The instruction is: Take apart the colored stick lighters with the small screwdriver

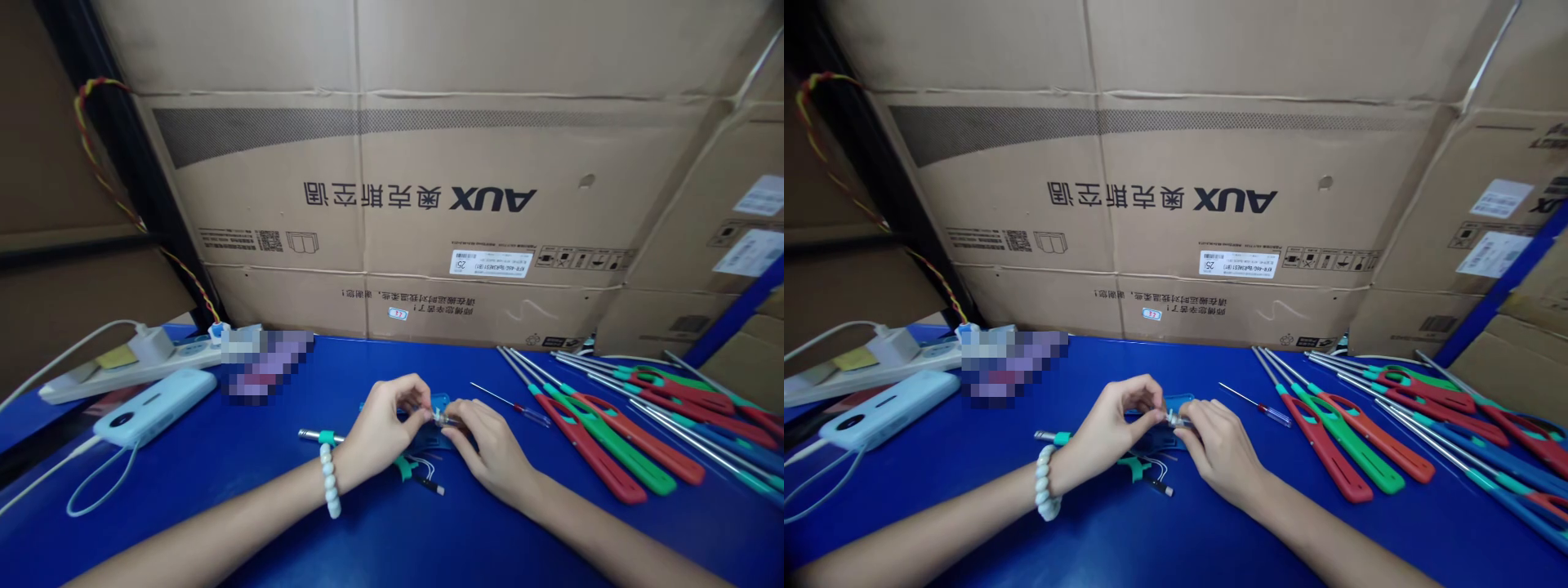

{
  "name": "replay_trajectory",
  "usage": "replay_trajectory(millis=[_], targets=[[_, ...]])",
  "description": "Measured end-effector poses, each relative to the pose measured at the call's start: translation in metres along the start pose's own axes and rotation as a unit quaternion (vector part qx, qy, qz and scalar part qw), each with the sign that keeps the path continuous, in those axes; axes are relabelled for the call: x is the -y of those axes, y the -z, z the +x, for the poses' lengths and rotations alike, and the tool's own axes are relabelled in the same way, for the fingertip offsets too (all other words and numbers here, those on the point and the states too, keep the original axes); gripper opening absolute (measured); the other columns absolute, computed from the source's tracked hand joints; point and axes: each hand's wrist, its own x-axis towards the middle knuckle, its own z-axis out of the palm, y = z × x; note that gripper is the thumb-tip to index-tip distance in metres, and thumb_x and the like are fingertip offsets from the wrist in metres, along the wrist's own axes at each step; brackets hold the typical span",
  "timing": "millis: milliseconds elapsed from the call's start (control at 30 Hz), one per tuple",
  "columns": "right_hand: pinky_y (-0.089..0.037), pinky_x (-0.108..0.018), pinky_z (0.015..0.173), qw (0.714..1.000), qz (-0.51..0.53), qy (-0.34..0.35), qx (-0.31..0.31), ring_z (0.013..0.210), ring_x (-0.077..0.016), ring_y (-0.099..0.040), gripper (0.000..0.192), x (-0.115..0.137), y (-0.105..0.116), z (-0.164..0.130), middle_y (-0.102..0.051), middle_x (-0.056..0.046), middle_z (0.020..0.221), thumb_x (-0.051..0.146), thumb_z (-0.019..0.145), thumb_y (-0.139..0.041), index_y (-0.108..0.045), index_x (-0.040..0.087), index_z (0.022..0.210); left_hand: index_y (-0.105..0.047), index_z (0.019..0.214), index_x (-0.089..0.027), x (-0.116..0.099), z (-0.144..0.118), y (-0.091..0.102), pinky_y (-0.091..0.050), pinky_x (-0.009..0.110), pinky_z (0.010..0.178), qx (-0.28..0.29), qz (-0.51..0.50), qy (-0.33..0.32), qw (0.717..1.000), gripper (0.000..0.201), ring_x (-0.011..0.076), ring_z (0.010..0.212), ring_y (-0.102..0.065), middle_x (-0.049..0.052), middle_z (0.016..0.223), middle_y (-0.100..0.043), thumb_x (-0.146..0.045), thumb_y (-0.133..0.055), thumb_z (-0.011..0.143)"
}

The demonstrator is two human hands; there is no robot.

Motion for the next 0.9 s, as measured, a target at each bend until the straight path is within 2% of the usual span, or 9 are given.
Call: replay_trajectory(millis=[133, 233, 333, 433, 533, 600, 667, 767, 900], targets=[[-0.044, -0.03, 0.062, 0.999, 0.001, -0.011, -0.031, 0.067, -0.0176, -0.056, 0.01, 0.0, -0.001, 0.0, -0.061, -0.005, 0.078, 0.026, 0.095, -0.042, -0.049, 0.02, 0.092, -0.055, 0.08, -0.014, 0.003, 0.005, -0.001, -0.046, 0.023, 0.058, 0.024, -0.141, 0.099, 0.985, 0.015, 0.0133, 0.06, -0.06, 0.001, 0.063, -0.063, -0.012, -0.061, 0.067], [-0.044, -0.029, 0.061, 0.999, -0.001, -0.014, -0.033, 0.065, -0.0171, -0.057, 0.008, 0.0, -0.001, -0.001, -0.061, -0.004, 0.075, 0.023, 0.094, -0.042, -0.048, 0.021, 0.09, -0.054, 0.079, -0.013, 0.002, 0.005, -0.003, -0.047, 0.022, 0.056, 0.032, -0.19, 0.152, 0.969, 0.019, 0.0136, 0.059, -0.062, 0.002, 0.062, -0.064, -0.013, -0.064, 0.063], [-0.045, -0.029, 0.061, 0.999, 0.005, -0.024, -0.03, 0.066, -0.0176, -0.057, 0.004, -0.001, -0.002, -0.001, -0.061, -0.004, 0.077, 0.022, 0.093, -0.043, -0.047, 0.021, 0.09, -0.055, 0.081, -0.013, 0.0, 0.005, -0.002, -0.047, 0.022, 0.055, 0.043, -0.203, 0.164, 0.964, 0.021, 0.014, 0.061, -0.063, 0.002, 0.065, -0.065, -0.016, -0.067, 0.065], [-0.045, -0.027, 0.061, 0.997, 0.037, -0.06, -0.024, 0.066, -0.0168, -0.057, 0.001, -0.003, -0.002, -0.002, -0.059, -0.003, 0.077, 0.023, 0.092, -0.045, -0.045, 0.021, 0.091, -0.056, 0.084, -0.013, 0.0, 0.006, 0.001, -0.046, 0.021, 0.054, 0.065, -0.162, 0.153, 0.973, 0.018, 0.014, 0.063, -0.062, 0.003, 0.067, -0.064, -0.021, -0.066, 0.07], [-0.044, -0.025, 0.057, 0.989, 0.085, -0.117, -0.025, 0.06, -0.0151, -0.054, 0.004, -0.005, -0.001, -0.001, -0.054, 0.001, 0.07, 0.024, 0.092, -0.045, -0.043, 0.022, 0.094, -0.062, 0.081, -0.013, 0.001, 0.008, 0.007, -0.042, 0.021, 0.054, 0.095, -0.017, 0.106, 0.99, 0.009, 0.0122, 0.06, -0.058, 0.002, 0.066, -0.063, -0.022, -0.06, 0.079], [-0.043, -0.024, 0.056, 0.983, 0.116, -0.143, -0.02, 0.058, -0.0142, -0.053, 0.005, -0.007, -0.001, -0.001, -0.053, 0.002, 0.069, 0.026, 0.092, -0.044, -0.042, 0.022, 0.095, -0.065, 0.077, -0.014, 0.001, 0.007, 0.01, -0.04, 0.021, 0.055, 0.133, 0.107, 0.053, 0.984, 0.01, 0.0114, 0.059, -0.055, 0.001, 0.067, -0.062, -0.019, -0.058, 0.082], [-0.042, -0.024, 0.056, 0.98, 0.131, -0.152, -0.013, 0.059, -0.0142, -0.053, 0.006, -0.007, -0.001, 0.0, -0.054, 0.002, 0.071, 0.028, 0.093, -0.043, -0.043, 0.022, 0.096, -0.066, 0.076, -0.015, 0.0, 0.005, 0.011, -0.041, 0.023, 0.061, 0.176, 0.203, -0.014, 0.963, 0.01, 0.0127, 0.065, -0.055, 0.001, 0.071, -0.063, -0.016, -0.059, 0.083], [-0.042, -0.025, 0.057, 0.98, 0.135, -0.147, -0.008, 0.06, -0.0148, -0.053, 0.008, -0.007, 0.0, 0.001, -0.057, 0.001, 0.072, 0.028, 0.094, -0.042, -0.046, 0.022, 0.095, -0.067, 0.081, -0.017, 0.001, 0.0, 0.008, -0.041, 0.027, 0.076, 0.216, 0.288, -0.112, 0.926, 0.009, 0.0159, 0.08, -0.057, 0.001, 0.082, -0.063, -0.013, -0.06, 0.085], [-0.042, -0.025, 0.057, 0.98, 0.135, -0.143, -0.008, 0.058, -0.0142, -0.053, 0.01, -0.007, 0.0, 0.002, -0.057, 0.001, 0.071, 0.028, 0.094, -0.041, -0.047, 0.022, 0.092, -0.066, 0.085, -0.018, 0.007, -0.005, 0.001, -0.039, 0.03, 0.077, 0.227, 0.381, -0.193, 0.875, 0.01, 0.0176, 0.083, -0.054, 0.003, 0.088, -0.059, -0.016, -0.057, 0.089]])
